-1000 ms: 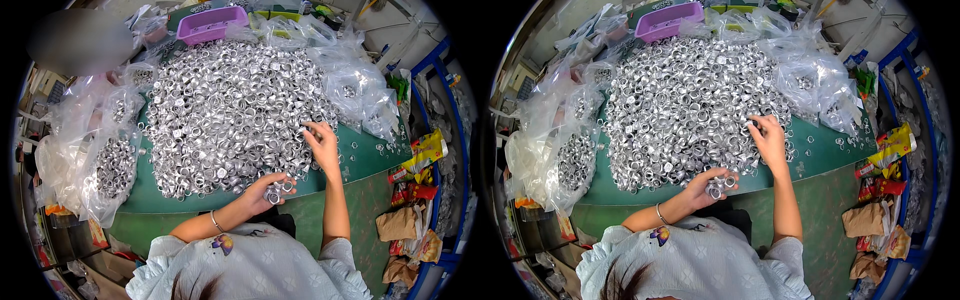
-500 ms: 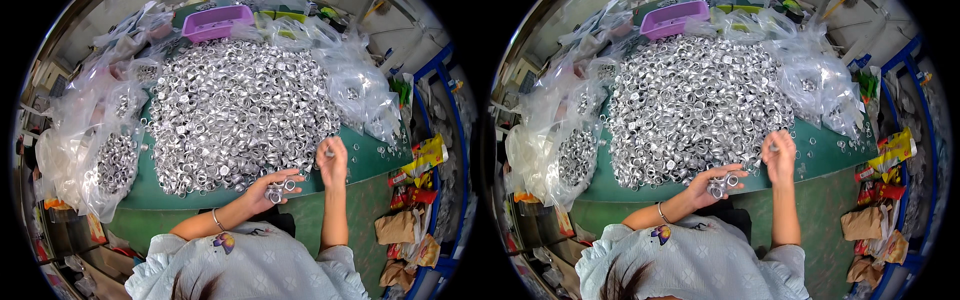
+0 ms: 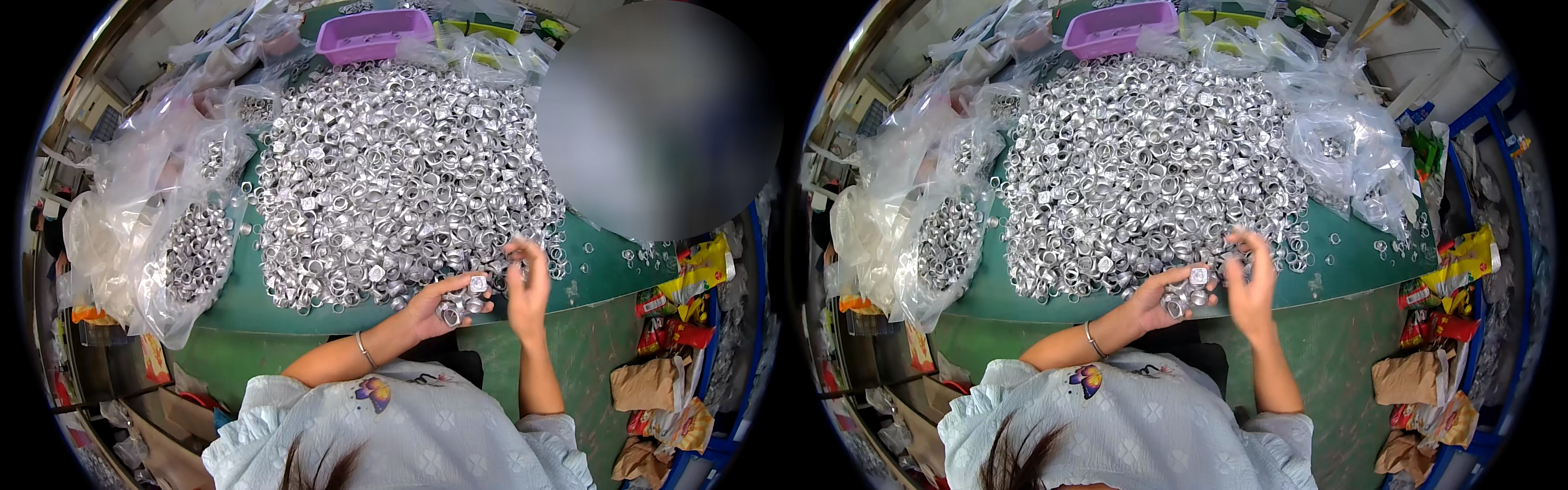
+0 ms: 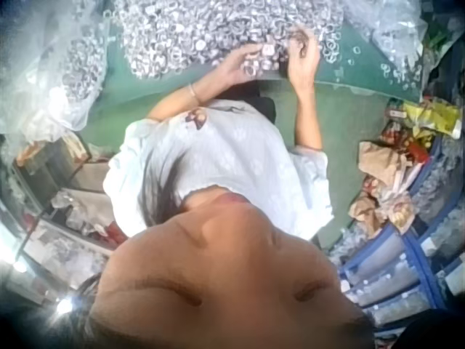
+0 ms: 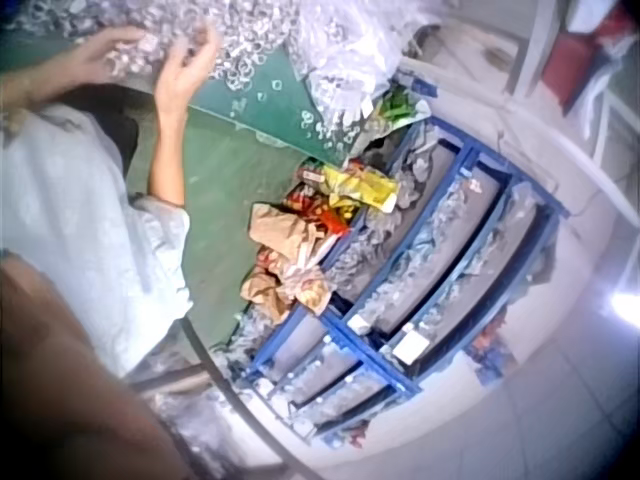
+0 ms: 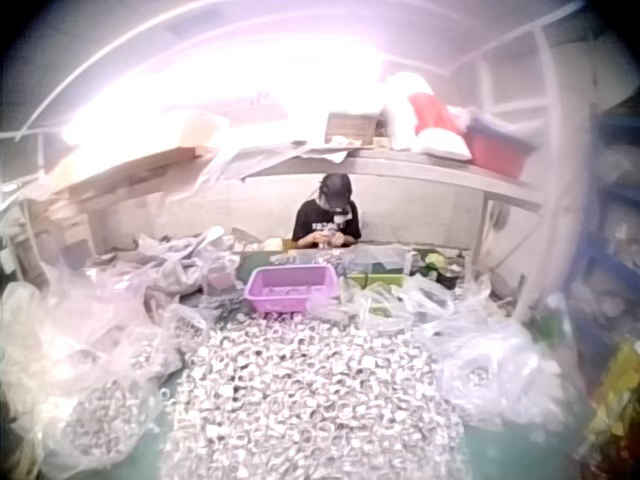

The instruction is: The person sorts small metal rings and components from a large pile on a table into a plastic bag by hand.

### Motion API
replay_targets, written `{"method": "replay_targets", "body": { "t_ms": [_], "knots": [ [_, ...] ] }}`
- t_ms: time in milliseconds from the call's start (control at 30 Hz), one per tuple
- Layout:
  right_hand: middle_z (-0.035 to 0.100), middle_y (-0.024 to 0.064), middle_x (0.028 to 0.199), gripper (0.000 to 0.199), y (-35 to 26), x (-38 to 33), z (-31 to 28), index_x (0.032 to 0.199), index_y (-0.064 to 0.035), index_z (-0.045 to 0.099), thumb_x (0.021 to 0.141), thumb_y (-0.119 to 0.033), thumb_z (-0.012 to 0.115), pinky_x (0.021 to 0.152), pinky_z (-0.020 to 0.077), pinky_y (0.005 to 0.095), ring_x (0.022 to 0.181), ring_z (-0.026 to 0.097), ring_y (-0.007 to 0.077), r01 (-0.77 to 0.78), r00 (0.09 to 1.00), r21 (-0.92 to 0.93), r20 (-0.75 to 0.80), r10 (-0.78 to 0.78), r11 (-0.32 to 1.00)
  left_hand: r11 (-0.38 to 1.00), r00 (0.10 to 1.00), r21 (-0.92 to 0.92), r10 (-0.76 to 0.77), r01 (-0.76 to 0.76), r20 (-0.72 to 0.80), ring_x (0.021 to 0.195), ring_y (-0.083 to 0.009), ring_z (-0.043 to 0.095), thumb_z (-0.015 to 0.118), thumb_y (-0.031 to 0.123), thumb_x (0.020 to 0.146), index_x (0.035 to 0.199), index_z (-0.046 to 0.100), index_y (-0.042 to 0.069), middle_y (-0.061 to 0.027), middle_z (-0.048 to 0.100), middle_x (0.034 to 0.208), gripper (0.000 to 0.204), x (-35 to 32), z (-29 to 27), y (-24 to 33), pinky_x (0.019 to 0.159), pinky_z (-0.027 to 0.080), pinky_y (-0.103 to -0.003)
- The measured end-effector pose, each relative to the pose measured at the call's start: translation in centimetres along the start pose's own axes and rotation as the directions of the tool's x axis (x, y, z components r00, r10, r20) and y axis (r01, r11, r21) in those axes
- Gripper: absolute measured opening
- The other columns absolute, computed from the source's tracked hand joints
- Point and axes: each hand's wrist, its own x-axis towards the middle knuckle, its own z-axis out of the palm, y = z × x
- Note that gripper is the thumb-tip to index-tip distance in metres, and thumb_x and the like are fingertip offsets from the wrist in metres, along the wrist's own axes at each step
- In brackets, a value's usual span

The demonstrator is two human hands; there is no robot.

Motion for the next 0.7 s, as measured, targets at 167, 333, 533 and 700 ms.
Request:
{"method": "replay_targets", "body": {
  "t_ms": [167, 333, 533, 700],
  "knots": [
    [0.056, 0.0117, 0.097, 0.012, 2.2, 4.3, -0.5, 0.089, 0.0001, 0.061, 0.078, -0.002, 0.062, 0.081, 0.0394, 0.0366, 0.092, 0.05, 0.0275, 0.211, 0.977, -0.653, 0.12, -0.176, 0.727, 1.0, 0.994, 0.009, -0.022, 0.021, 0.109, 0.097, -0.0326, 0.059, 0.053, 0.025, 0.089, 0.119, 0.048, 0.006, -0.0181, 0.051, 0.112, 0.036, -0.3, -0.2, -0.2, 0.053, 0.058, -0.03],
    [0.058, 0.0118, 0.098, 0.009, 4.1, 4.3, -1.3, 0.084, 0.0005, 0.06, 0.077, -0.002, 0.063, 0.08, 0.0412, 0.0357, 0.09, 0.052, 0.0275, 0.158, 0.985, -0.458, 0.016, -0.17, 0.875, 0.991, 0.994, 0.13, 0.017, -0.031, 0.109, 0.097, -0.0298, 0.059, 0.054, 0.026, 0.088, 0.122, 0.046, 0.006, -0.017, 0.052, 0.116, 0.04, 0.1, -1.9, -0.3, 0.054, 0.057, -0.03],
    [0.06, 0.0114, 0.105, 0.005, 0.3, 0.1, -1.0, 0.088, 0.0001, 0.057, 0.084, -0.003, 0.057, 0.079, 0.0439, 0.0258, 0.09, 0.054, 0.0111, -0.232, 0.969, 0.367, 0.171, 0.18, 0.901, 0.994, 0.997, 0.089, 0.055, -0.059, 0.044, 0.107, -0.027, 0.055, 0.054, 0.027, 0.089, 0.126, 0.045, 0.008, -0.0132, 0.052, 0.121, 0.043, -0.5, -0.3, -0.2, 0.078, 0.053, -0.039],
    [0.062, 0.0137, 0.1, 0.024, -1.3, -2.0, 0.8, 0.092, -0.0004, 0.055, 0.07, 0.003, 0.065, 0.083, 0.0408, 0.0371, 0.091, 0.056, 0.0286, 0.11, 0.984, -0.045, 0.149, -0.102, 0.993, 0.986, 0.989, -0.086, 0.146, -0.144, 0.009, 0.118, -0.0347, 0.047, 0.052, 0.021, 0.09, 0.125, 0.046, 0.01, -0.016, 0.048, 0.125, 0.038, -0.5, 0.2, -0.4, 0.097, 0.042, -0.047]
  ]
}}
